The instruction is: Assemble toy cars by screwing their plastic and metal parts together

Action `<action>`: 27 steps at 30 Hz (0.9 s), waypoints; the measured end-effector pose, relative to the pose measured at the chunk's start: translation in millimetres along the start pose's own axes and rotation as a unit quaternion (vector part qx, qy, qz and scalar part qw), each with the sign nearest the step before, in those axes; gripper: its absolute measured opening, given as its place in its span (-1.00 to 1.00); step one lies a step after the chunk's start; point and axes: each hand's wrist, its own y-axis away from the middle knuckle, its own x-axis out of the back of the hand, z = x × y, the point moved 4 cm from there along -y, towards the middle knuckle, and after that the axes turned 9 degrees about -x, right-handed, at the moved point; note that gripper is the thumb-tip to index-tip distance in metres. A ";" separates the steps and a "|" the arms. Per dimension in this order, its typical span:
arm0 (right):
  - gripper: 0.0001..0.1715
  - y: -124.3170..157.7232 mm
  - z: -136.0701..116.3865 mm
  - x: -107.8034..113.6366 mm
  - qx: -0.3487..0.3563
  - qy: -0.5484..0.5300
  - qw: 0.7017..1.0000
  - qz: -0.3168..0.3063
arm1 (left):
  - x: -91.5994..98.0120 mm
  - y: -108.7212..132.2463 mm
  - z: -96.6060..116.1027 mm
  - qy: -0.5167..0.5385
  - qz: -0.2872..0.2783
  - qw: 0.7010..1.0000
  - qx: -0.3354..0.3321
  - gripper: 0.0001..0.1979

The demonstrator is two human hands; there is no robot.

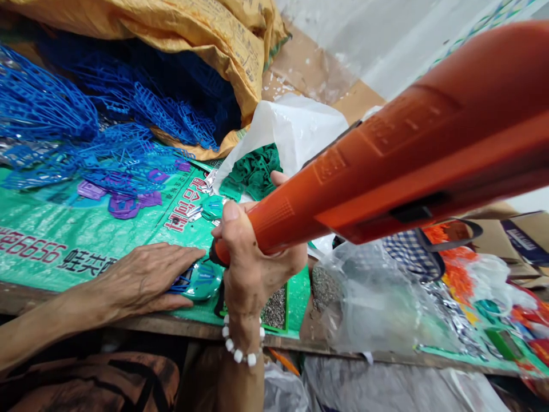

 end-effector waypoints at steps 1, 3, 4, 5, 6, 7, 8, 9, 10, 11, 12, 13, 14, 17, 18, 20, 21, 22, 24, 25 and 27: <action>-0.51 -0.1 0.7 0.3 0.001 0.003 1.000 -0.003 | 0.4 0.0 0.1 -0.002 0.004 1.000 0.001 -0.39; -0.50 -0.3 1.8 0.8 0.006 0.009 1.000 -0.005 | 1.0 -0.1 0.5 -0.008 0.013 1.000 0.003 -0.37; -0.51 -0.4 2.2 1.1 0.007 0.013 1.000 -0.004 | 1.1 -0.2 0.8 -0.009 0.017 1.000 0.002 -0.37; -0.51 -0.3 2.5 1.3 0.008 0.015 1.000 -0.002 | 1.1 -0.3 1.2 -0.011 0.021 1.000 0.000 -0.38; -0.51 -0.2 2.7 1.5 0.009 0.017 1.000 0.000 | 1.0 -0.4 1.4 -0.013 0.027 1.000 0.000 -0.40; -0.51 0.0 2.8 1.6 0.008 0.016 1.000 0.001 | 0.9 -0.3 1.4 -0.014 0.033 0.999 0.001 -0.41; -0.51 0.4 2.7 1.6 0.009 0.015 1.000 0.001 | 0.5 -0.1 1.2 -0.016 0.039 0.999 0.004 -0.43; -0.50 0.7 2.5 1.5 0.009 0.013 1.000 0.001 | -0.2 0.3 0.9 -0.017 0.042 0.999 0.007 -0.44; -0.48 1.1 2.3 1.3 0.008 0.014 1.000 0.000 | -1.2 0.8 0.6 -0.016 0.044 0.999 0.008 -0.44; -0.47 1.4 2.2 1.1 0.005 0.015 1.000 -0.001 | -2.1 1.4 0.2 -0.014 0.045 0.999 0.009 -0.44; -0.48 1.6 2.2 0.8 0.000 0.015 1.000 -0.001 | -3.0 2.0 0.1 -0.011 0.045 0.999 0.009 -0.43; -0.48 1.7 2.1 0.6 -0.003 0.014 1.000 -0.002 | -3.3 2.4 0.1 -0.010 0.047 0.999 0.010 -0.41; -0.50 1.7 2.1 0.2 -0.006 0.015 1.000 -0.002 | -3.2 2.6 0.3 -0.010 0.049 0.999 0.010 -0.40; -0.54 1.0 2.5 -1.0 -0.011 0.028 1.000 -0.005 | -2.5 1.3 2.6 -0.023 0.032 0.999 0.010 -0.39; -0.54 0.7 2.7 -1.5 -0.009 0.032 0.999 -0.008 | -2.5 0.6 3.6 -0.030 0.025 0.999 0.007 -0.38; -0.54 0.1 3.6 -2.3 -0.005 0.034 0.999 -0.014 | -4.4 0.6 4.3 -0.042 0.016 0.999 0.005 -0.34; -0.54 -0.1 4.1 -2.5 -0.004 0.033 0.999 -0.015 | -6.5 1.6 3.7 -0.045 0.016 0.999 0.007 -0.33; -0.54 -0.3 4.7 -2.4 -0.004 0.033 0.999 -0.014 | -9.4 3.4 2.5 -0.047 0.018 0.999 0.009 -0.32; -0.53 -0.6 5.2 -1.7 -0.008 0.037 0.999 -0.006 | -16.6 8.6 -0.2 -0.048 0.024 0.999 0.006 -0.33; -0.53 -0.6 4.9 -1.0 -0.010 0.039 0.999 0.000 | -20.3 11.5 -1.5 -0.049 0.025 0.998 0.004 -0.33; -0.55 -0.5 2.4 0.4 -0.005 0.036 0.999 0.008 | -24.8 16.1 -2.1 -0.053 0.031 0.998 -0.002 -0.35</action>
